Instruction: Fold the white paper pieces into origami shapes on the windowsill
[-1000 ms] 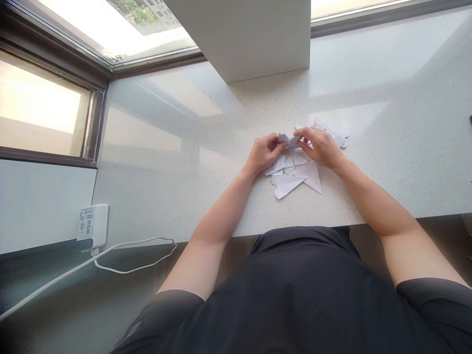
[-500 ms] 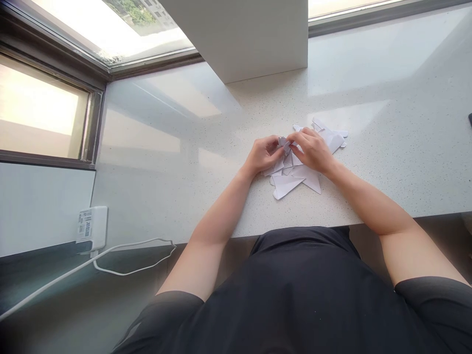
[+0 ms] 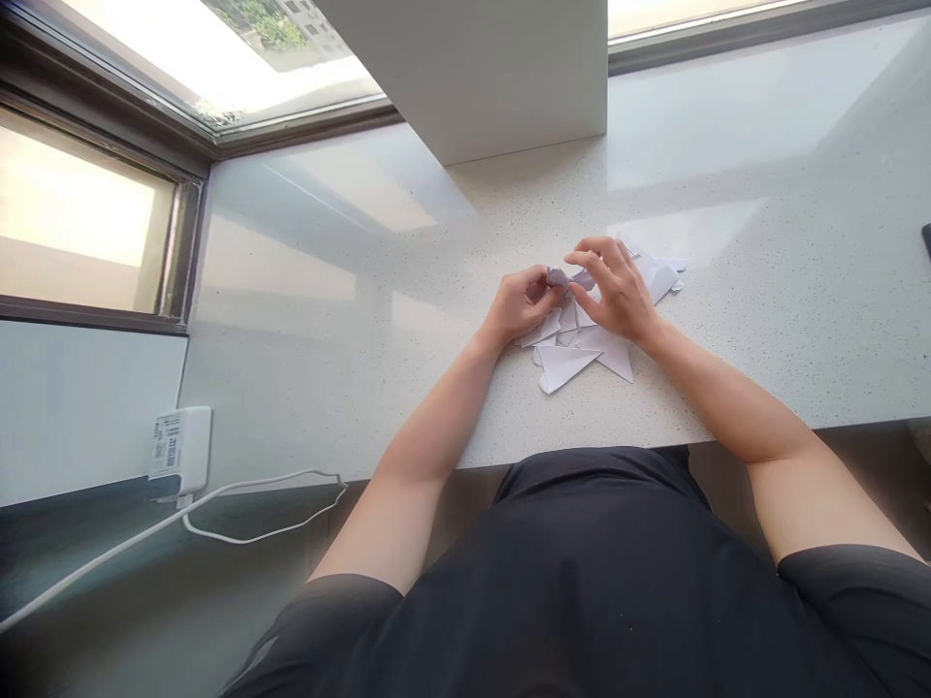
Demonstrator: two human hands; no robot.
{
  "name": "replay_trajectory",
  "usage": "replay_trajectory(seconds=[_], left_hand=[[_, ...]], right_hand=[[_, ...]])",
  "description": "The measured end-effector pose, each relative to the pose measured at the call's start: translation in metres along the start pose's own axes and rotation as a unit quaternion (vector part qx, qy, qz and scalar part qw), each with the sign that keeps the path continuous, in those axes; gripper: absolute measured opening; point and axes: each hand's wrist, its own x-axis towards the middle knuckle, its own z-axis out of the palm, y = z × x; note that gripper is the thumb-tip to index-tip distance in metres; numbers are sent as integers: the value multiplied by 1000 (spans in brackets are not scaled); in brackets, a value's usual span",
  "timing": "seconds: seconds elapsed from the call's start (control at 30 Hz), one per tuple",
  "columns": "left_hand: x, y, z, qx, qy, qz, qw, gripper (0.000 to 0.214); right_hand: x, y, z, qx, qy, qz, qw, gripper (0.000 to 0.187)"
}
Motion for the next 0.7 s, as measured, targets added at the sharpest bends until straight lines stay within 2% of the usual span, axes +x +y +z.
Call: replay_trajectory(seconds=[0.1,0.2,0.27,0.37,0.47,0.6,0.7], left_hand=[[0,-4,1,-17,18,-8,1000,41],[0,-8,1,-31,40,-18,999,36],[0,-11,1,-38,50,-22,998,31],[1,-13,1,-40,41,-15,998,24],[1,-14,0,-10,30,9,999,20],[1,-14,-3,59,25,10,998,14],[0,-14,-4,71,2,-3,997,13]], right_hand=[[1,7,-4,15,40,64,997,53],[2,12,-7,40,22,93,995,64],[3,13,-7,66,-15,103,992,59],[5,9,-7,101,-65,112,986,42],[7,4,-7,102,-71,108,986,28],[9,3,-8,88,-72,98,989,25],[9,5,-9,76,-82,97,989,22]])
